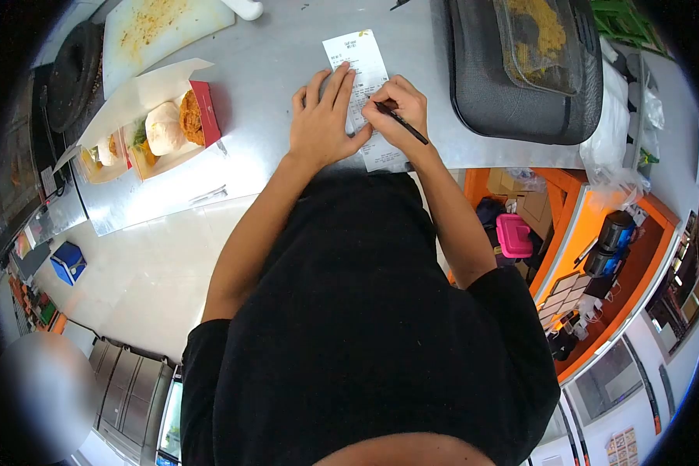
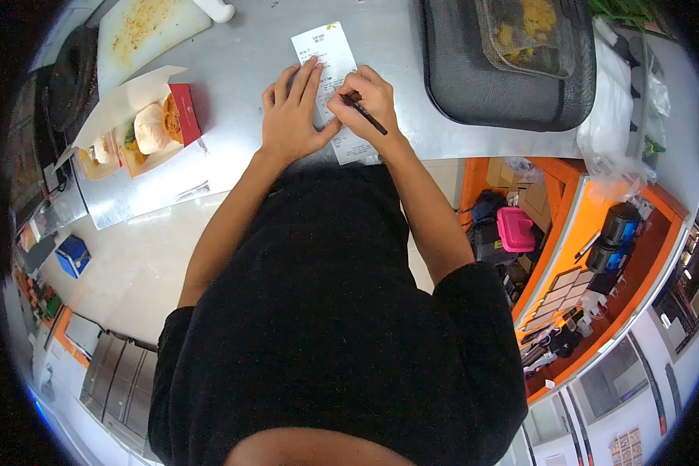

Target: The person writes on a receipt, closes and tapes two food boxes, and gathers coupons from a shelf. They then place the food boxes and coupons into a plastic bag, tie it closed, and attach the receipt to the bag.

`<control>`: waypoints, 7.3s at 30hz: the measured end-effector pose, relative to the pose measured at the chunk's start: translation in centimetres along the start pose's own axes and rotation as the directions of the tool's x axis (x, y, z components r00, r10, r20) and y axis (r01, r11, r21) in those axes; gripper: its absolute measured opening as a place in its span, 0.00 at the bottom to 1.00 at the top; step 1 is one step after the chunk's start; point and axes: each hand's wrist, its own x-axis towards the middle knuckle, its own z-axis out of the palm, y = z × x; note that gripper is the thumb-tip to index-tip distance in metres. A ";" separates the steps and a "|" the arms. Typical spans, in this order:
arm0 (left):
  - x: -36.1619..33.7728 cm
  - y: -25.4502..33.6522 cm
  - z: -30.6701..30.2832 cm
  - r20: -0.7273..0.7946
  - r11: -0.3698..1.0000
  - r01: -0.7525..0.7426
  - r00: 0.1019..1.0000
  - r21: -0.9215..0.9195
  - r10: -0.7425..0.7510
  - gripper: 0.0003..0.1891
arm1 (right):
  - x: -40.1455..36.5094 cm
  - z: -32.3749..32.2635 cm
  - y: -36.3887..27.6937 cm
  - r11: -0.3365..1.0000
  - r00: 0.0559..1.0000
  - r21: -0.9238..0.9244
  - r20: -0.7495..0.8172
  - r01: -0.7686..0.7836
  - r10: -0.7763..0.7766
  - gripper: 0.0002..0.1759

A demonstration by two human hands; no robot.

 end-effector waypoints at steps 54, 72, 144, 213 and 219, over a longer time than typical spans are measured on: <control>-0.3 -0.1 0.3 0.050 1.000 0.009 0.999 0.028 -0.010 0.47 | -0.9 -2.9 1.3 0.997 0.993 -0.040 0.103 0.069 -0.064 0.07; -0.3 0.1 0.2 0.010 0.999 -0.003 1.000 0.040 0.002 0.46 | -1.4 -3.0 1.2 0.998 0.998 -0.027 0.043 0.048 -0.047 0.07; -0.5 0.0 0.3 0.067 0.997 -0.028 0.997 0.075 0.023 0.58 | -4.0 -4.2 0.9 1.000 0.987 0.006 0.160 0.021 -0.022 0.06; -0.4 -0.1 0.3 0.131 0.997 -0.003 0.991 0.074 -0.006 0.64 | -4.7 -4.3 0.9 1.000 0.982 -0.014 0.188 0.024 -0.021 0.06; -0.5 -0.1 0.4 0.140 0.996 -0.002 0.990 0.089 -0.011 0.64 | -5.0 -4.4 0.9 0.999 0.994 -0.027 0.103 0.023 -0.020 0.06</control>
